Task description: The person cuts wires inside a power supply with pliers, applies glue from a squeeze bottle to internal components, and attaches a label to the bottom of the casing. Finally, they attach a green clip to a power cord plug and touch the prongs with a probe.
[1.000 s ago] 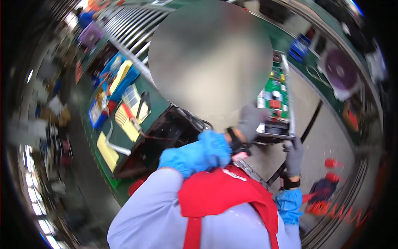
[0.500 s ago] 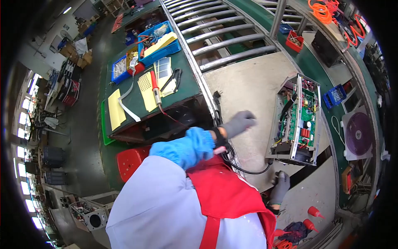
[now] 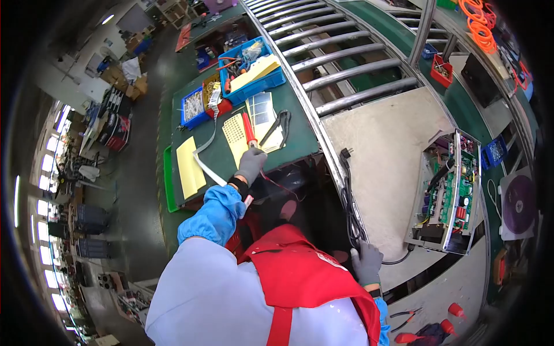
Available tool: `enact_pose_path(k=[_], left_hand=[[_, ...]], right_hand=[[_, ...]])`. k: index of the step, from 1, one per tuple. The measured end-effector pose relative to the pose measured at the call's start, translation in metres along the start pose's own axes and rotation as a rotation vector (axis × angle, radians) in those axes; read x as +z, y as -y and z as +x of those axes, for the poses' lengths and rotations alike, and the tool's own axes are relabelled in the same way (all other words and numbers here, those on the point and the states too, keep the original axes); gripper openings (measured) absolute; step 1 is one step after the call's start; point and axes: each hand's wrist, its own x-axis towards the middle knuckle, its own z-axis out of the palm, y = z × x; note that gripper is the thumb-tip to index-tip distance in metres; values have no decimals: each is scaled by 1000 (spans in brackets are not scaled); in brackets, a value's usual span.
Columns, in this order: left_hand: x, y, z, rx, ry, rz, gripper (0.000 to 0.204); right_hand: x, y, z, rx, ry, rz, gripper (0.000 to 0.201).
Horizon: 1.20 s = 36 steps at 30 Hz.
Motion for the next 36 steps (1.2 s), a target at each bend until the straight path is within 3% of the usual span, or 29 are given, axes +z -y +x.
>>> enact_pose_path(k=[1, 2, 4, 6, 9, 13, 16, 18, 20, 21, 24, 25, 28, 30, 32, 34, 36], left_hand=[[-9, -2, 18, -10, 52, -73, 28], [-13, 3, 46, 153, 10, 33, 28], [-27, -39, 72, 208, 27, 122, 30], [-27, -37, 144, 446, 49, 318, 35], [-31, -68, 199, 694, 146, 720, 40], [-18, -89, 225, 760, 262, 974, 34], [2, -80, 247, 883, 322, 1151, 29], [5, -75, 255, 1059, 280, 1150, 21], [-6, -81, 263, 1229, 217, 1180, 19], [-15, -83, 266, 1259, 83, 1143, 19], [-60, -99, 256, 1031, -43, 1189, 16], [-78, -93, 249, 1063, -86, 1048, 12], [-117, -74, 198, 997, 305, 946, 10], [-126, -27, 157, 1124, 441, 587, 9], [-134, -3, 111, 1083, 453, 507, 9], [-141, 17, 84, 938, 451, 422, 9], [-144, 44, 76, 839, 395, 368, 16]], right_hand=[[4, 7, -5, 25, -62, -49, 36], [5, 13, -9, 115, -7, -57, 34], [0, 22, -22, 302, 103, -71, 31], [-3, 30, -37, 421, 117, -130, 32], [5, 39, -45, 579, 167, -343, 34], [6, 93, -11, 711, 64, -283, 33], [3, 157, 33, 558, -111, -69, 29], [0, 193, 64, 508, -114, 22, 27], [-3, 218, 93, 407, -88, -28, 26], [-4, 227, 108, 372, -84, -41, 26], [-4, 256, 152, 195, -200, 33, 28], [-6, 269, 169, 137, -227, 110, 32], [-12, 319, 218, -72, -343, 82, 41], [-13, 356, 242, -168, -248, 43, 43], [7, 372, 260, -300, -86, 80, 43], [34, 381, 273, -217, 297, 310, 37], [56, 388, 281, -164, 396, 435, 35]])
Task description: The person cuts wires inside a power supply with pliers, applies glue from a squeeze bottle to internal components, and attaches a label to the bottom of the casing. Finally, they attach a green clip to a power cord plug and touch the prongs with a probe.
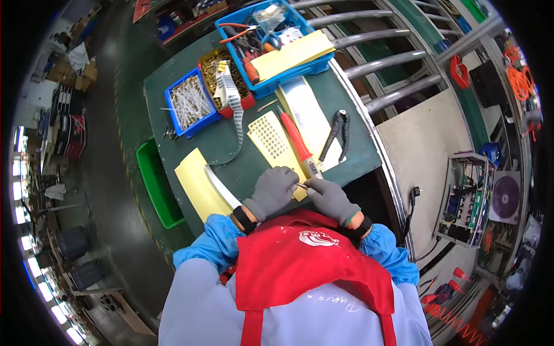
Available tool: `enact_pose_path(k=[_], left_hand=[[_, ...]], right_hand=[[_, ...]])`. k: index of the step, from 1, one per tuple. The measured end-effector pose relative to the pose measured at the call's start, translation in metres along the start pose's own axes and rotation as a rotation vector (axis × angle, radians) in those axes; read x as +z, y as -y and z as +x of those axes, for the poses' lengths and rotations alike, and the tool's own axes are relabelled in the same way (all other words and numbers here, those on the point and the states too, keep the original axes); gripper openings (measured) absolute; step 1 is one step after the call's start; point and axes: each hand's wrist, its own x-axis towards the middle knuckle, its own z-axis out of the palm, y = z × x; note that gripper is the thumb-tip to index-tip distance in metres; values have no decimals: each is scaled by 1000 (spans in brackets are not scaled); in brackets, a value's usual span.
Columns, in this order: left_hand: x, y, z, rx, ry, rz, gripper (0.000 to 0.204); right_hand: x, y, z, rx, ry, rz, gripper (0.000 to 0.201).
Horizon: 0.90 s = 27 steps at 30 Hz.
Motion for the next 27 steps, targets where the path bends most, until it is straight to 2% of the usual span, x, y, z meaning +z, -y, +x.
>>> enact_pose_path(k=[1, 2, 3, 4, 6, 8, 9, 12, 15, 21, 24, 27], left_hand=[[5, 5, -10, -31, -62, -5, 18], [7, 7, -17, -62, -125, -12, 21], [4, 7, -23, -186, -76, 69, 30], [3, 13, -28, -188, -86, 124, 33], [4, 28, -35, -186, -101, 234, 38], [6, 37, -32, -113, -101, 292, 41], [8, 40, -31, -75, -98, 318, 42], [17, 44, -26, 7, 0, 361, 45], [26, 44, -27, -28, 73, 403, 45], [28, 48, -29, -18, 48, 363, 46], [28, 48, -29, -27, 41, 362, 46], [25, 44, -27, -37, 64, 370, 46]], right_hand=[[6, -1, 6, 26, 40, 66, 34], [12, 2, 13, 67, -11, 55, 33], [17, 6, 19, 107, -65, 44, 33], [21, 8, 26, 148, -121, 33, 32], [27, 0, 44, 190, -112, 59, 33], [36, -11, 60, 231, -95, 96, 34], [25, 18, 62, 366, -57, 211, 32], [24, 37, 74, 471, -24, 271, 31], [23, 40, 84, 508, 34, 236, 29], [29, 41, 94, 542, 23, 223, 29], [34, 33, 94, 476, -7, 157, 30], [43, 7, 90, 293, -95, 71, 30]])
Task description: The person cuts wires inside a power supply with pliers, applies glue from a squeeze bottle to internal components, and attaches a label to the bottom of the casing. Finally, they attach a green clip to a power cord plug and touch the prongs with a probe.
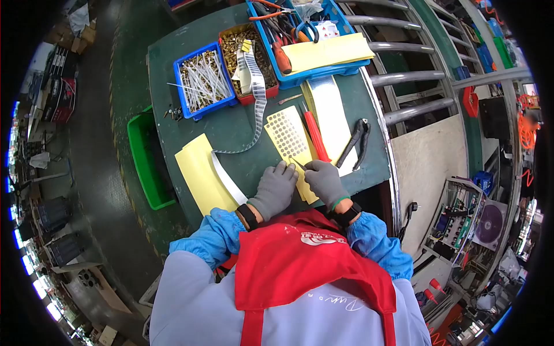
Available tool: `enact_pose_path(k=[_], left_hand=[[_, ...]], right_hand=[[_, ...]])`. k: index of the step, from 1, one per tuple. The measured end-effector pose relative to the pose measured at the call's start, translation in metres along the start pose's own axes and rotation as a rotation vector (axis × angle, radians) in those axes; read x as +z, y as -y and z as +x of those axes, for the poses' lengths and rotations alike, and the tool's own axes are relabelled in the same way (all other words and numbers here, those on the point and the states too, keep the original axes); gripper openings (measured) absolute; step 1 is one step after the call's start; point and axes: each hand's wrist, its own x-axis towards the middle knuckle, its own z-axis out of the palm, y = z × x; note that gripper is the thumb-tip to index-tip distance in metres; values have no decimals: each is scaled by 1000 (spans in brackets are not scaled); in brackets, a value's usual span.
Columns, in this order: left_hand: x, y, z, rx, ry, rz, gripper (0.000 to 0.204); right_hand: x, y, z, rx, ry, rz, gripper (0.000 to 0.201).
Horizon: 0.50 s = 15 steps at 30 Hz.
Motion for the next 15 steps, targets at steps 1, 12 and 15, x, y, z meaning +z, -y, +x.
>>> enact_pose_path(k=[1, 12, 15], left_hand=[[0, 0, 0, -1, 3, 5, 46], [-2, 4, 14, 25, -13, -51, 29], [-19, -2, 33, -46, 130, -234, 25]], right_hand=[[1, -7, 0, -39, -23, -10, 30], [-86, -36, -116, -63, -348, 351, 28], [-116, -83, -181, 69, -645, 443, 26]])
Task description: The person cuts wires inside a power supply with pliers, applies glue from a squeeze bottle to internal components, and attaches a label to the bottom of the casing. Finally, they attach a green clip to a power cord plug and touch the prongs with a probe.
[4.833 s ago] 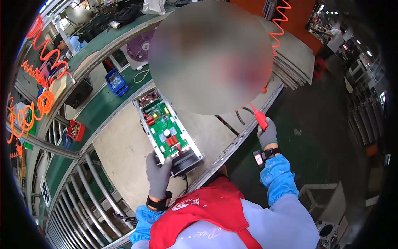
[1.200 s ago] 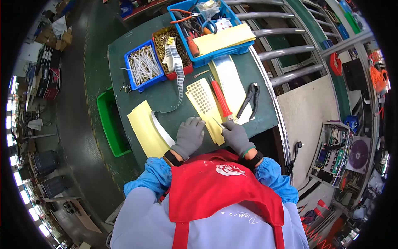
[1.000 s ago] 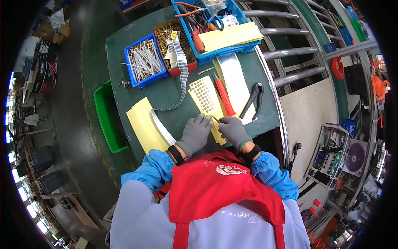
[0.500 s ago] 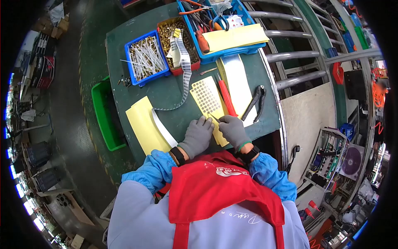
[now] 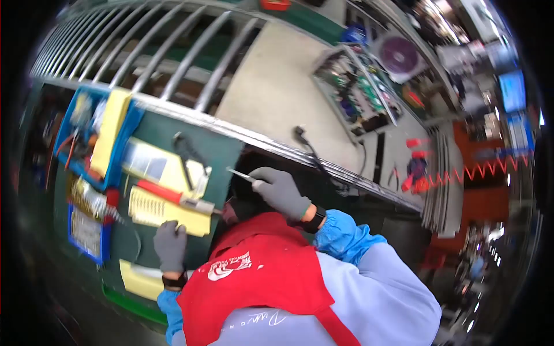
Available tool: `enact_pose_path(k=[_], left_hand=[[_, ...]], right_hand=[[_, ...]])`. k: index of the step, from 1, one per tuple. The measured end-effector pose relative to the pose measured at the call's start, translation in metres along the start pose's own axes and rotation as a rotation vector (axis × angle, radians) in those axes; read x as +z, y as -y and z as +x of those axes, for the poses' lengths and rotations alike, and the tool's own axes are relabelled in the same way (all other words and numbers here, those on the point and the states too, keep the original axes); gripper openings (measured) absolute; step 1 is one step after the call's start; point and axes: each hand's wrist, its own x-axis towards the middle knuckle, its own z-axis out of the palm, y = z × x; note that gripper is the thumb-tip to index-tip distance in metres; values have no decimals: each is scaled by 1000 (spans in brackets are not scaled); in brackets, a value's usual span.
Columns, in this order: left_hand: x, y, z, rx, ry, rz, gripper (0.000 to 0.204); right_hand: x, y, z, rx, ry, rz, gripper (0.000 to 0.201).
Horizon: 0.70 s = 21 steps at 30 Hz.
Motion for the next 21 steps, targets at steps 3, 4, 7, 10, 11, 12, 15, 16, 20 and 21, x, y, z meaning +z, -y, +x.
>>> enact_pose_path(k=[3, 4, 7, 10, 11, 12, 15, 16, 20, 21], left_hand=[[-14, -50, 31, 217, -57, -101, 25], [-20, -78, 45, 248, 6, -153, 25], [-9, -156, 89, 451, 106, -239, 27], [29, -245, 116, 744, 134, -278, 34], [44, -275, 122, 788, 211, -285, 36], [60, -305, 127, 834, 289, -287, 39], [125, -382, 140, 883, 319, -388, 43], [152, -401, 147, 911, 273, -419, 43], [204, -477, 177, 843, 377, -227, 46], [217, -489, 184, 811, 407, -179, 47]], right_hand=[[-75, -61, -27, 51, -389, 35, 23], [-96, -74, -37, 225, -499, 223, 24], [-156, -117, -56, 284, -718, 161, 26], [-205, -190, -56, 193, -854, -117, 27], [-217, -195, -53, 197, -870, -157, 27], [-227, -201, -50, 200, -889, -193, 27], [-248, -215, -35, 206, -915, -188, 27], [-253, -217, -29, 207, -920, -169, 27], [-264, -224, -10, 197, -886, -287, 24], [-266, -230, -4, 184, -889, -282, 24]])
